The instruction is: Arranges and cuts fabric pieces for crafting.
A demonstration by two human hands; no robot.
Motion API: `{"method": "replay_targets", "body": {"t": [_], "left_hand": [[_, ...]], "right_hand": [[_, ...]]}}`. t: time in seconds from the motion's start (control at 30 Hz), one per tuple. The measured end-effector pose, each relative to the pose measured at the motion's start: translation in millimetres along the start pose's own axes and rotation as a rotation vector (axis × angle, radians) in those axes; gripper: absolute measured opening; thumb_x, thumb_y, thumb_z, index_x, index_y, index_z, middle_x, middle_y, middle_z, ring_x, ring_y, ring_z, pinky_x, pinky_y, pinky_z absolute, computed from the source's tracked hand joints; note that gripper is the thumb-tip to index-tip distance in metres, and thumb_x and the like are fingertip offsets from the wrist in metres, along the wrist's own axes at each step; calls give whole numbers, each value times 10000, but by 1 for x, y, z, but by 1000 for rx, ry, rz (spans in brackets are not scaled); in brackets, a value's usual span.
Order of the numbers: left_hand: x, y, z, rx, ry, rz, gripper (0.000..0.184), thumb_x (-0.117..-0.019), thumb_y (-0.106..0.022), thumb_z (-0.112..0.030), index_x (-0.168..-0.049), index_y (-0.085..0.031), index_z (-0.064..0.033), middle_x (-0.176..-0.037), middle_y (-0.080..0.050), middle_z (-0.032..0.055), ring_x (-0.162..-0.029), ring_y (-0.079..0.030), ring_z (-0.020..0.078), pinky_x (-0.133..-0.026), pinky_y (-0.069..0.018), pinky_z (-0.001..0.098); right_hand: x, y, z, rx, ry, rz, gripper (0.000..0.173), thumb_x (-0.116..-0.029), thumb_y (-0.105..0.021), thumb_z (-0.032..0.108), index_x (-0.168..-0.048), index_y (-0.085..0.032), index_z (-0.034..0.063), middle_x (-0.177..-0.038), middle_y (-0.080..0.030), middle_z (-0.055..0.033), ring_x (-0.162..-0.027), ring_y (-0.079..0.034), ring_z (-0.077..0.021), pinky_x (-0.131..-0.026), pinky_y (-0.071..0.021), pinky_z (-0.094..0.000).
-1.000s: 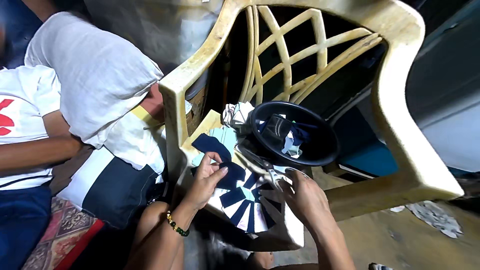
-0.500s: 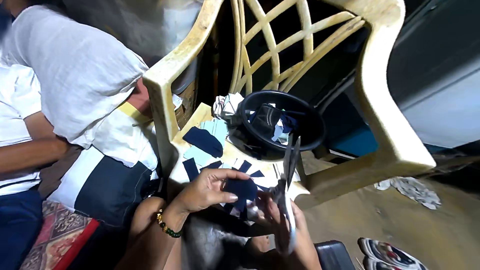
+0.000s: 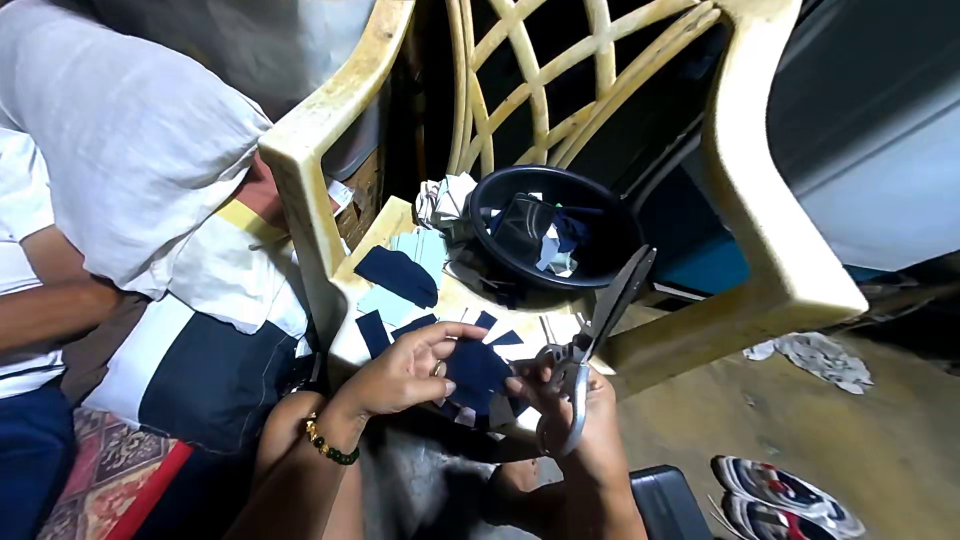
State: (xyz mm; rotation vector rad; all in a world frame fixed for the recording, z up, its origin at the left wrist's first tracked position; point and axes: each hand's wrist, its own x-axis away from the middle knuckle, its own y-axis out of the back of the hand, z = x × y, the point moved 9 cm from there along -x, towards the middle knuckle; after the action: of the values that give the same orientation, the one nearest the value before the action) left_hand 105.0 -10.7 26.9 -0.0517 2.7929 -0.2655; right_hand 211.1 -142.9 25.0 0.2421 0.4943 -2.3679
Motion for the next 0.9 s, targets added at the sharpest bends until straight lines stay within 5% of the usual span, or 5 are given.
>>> {"method": "replay_targets", "body": {"t": [0.27, 0.4, 0.57, 0.7, 0.9], "left_hand": [[3, 2, -6, -124, -73, -147, 286, -854, -713, 67, -1137, -726, 29, -1081, -744, -42, -896, -669, -39, -792, -564, 162], [3, 1, -17, -192, -133, -207, 320, -774, -778, 92, -1088, -742, 36, -1045, -738, -33, -930, -672, -26, -813, -564, 158], [0, -2, -29, -224, -90, -127, 342, -768, -778, 92, -1104, -731, 48, -1085, -712, -6, -959, -655, -19, -815, -554, 149], [-4, -8, -37, -303, -34, -43, 366, -784, -767, 77, -1146, -717, 53, -1091, -699, 4, -931, -629, -37, -780, -528, 123], [-12, -30, -45, -452, 38, 118, 340, -801, -750, 65, -1138, -733, 30, -1089, -698, 18, -873, -573, -82, -743, -465, 77]], "right_hand": [[1, 1, -1, 17, 17, -6, 270, -724, -791, -88, -850, -666, 115, -823, -747, 19, -723, -723, -86, -664, -628, -247], [23, 8, 10, 158, -6, 64, 143, -834, -820, 241, -908, -701, 209, -829, -725, 105, -690, -673, -9, -615, -578, -185], [83, 22, -9, 228, -147, 458, 624, -914, -474, 766, -1002, -653, 175, -804, -603, 100, -681, -568, 29, -597, -503, -185], [113, 33, -11, 485, -198, 617, 872, -952, -384, 769, -843, -615, -64, -730, -586, -88, -674, -542, -53, -617, -463, -242], [125, 44, -14, 540, -228, 650, 849, -937, -401, 780, -806, -621, -29, -677, -555, -46, -627, -501, -30, -575, -421, -228]]}}
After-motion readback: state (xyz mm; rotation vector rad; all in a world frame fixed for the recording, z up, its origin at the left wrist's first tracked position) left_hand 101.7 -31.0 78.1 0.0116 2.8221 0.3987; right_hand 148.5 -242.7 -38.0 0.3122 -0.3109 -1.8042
